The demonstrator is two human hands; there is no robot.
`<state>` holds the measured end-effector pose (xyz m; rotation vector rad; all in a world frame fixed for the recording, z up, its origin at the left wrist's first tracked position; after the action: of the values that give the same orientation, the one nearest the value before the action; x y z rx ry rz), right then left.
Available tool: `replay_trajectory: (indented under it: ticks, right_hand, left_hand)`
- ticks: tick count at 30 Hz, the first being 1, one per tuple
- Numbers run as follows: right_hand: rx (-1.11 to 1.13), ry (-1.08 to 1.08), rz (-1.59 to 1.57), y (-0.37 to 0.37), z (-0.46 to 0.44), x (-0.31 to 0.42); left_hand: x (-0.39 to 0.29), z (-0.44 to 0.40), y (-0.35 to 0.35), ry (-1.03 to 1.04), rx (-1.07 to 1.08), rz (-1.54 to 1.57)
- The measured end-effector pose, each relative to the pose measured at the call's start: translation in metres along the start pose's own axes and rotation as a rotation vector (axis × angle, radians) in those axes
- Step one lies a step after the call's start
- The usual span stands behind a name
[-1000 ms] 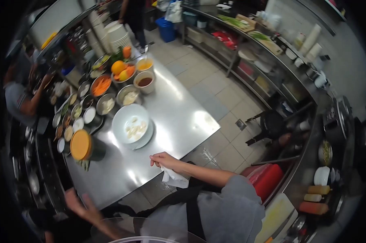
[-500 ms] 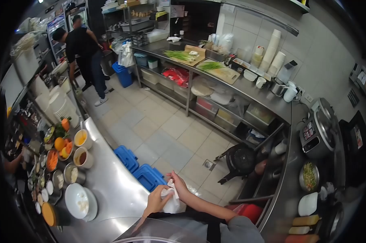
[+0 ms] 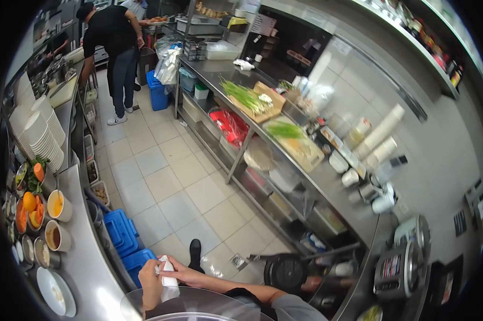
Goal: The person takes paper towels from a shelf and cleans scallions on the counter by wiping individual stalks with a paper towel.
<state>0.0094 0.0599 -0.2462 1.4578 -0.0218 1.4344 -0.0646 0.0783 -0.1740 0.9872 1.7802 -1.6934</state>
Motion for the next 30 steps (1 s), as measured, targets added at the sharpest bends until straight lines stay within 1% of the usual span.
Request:
replay_trajectory:
  ticks: [1,4,5,7,9,11,13,16,19,22,23,26,28,30]
  right_hand:
    - [-0.022,0.079,-0.035,-0.032,-0.008,0.001]
    - [-0.082,0.131,-0.058,-0.102,-0.017,0.077]
    - [-0.094,0.046,-0.011,-0.138,-0.022,0.100]
    - [-0.210,0.024,0.022,-0.198,-0.017,0.152]
    - [-0.264,-0.074,-0.037,-0.250,-0.008,0.201]
    - [-0.378,-0.218,-0.084,-0.294,0.013,0.251]
    - [-0.463,-0.347,-0.182,-0.325,0.033,0.299]
    - [-0.576,-0.478,-0.231,-0.385,0.057,0.344]
    - [-0.674,-0.559,-0.285,-0.447,0.066,0.378]
    - [-0.742,-0.568,-0.288,-0.504,0.062,0.426]
    - [-0.721,-0.597,-0.268,-0.520,0.056,0.450]
    - [-0.684,-0.611,-0.143,-0.575,0.033,0.514]
    - [-0.666,-0.620,-0.259,-0.602,0.009,0.552]
    - [-0.651,-0.636,-0.177,-0.623,-0.017,0.591]
  left_hand:
    - [0.007,-0.027,0.012,-0.039,0.023,-0.041]
    - [-0.012,-0.126,0.049,-0.028,0.111,-0.063]
    - [-0.021,-0.159,0.066,0.030,0.151,-0.062]
    - [-0.057,-0.224,0.092,0.133,0.196,0.060]
    - [-0.091,-0.283,0.123,0.215,0.311,0.180]
    - [-0.123,-0.335,0.157,0.262,0.466,0.353]
    - [-0.165,-0.380,0.181,0.429,0.526,0.539]
    - [-0.192,-0.441,0.244,0.572,0.681,0.468]
    - [-0.219,-0.507,0.289,0.593,0.819,0.420]
    - [-0.242,-0.580,0.317,0.643,0.771,0.436]
    - [-0.249,-0.603,0.325,0.632,0.779,0.447]
    - [-0.267,-0.673,0.343,0.698,0.669,0.432]
    - [-0.275,-0.712,0.343,0.671,0.663,0.460]
    - [-0.270,-0.754,0.349,0.625,0.648,0.482]
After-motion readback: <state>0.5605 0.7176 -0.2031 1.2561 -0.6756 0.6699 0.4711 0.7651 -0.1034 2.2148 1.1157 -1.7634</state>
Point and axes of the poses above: each hand's wrist, its own z-axis away from the middle knuckle, its own y-axis out of the palm, x = y × z, the point moved 10 cm from there along -z, towards the middle knuckle, and after that the axes turned 8 degrees about x, right-handed, at the moved point
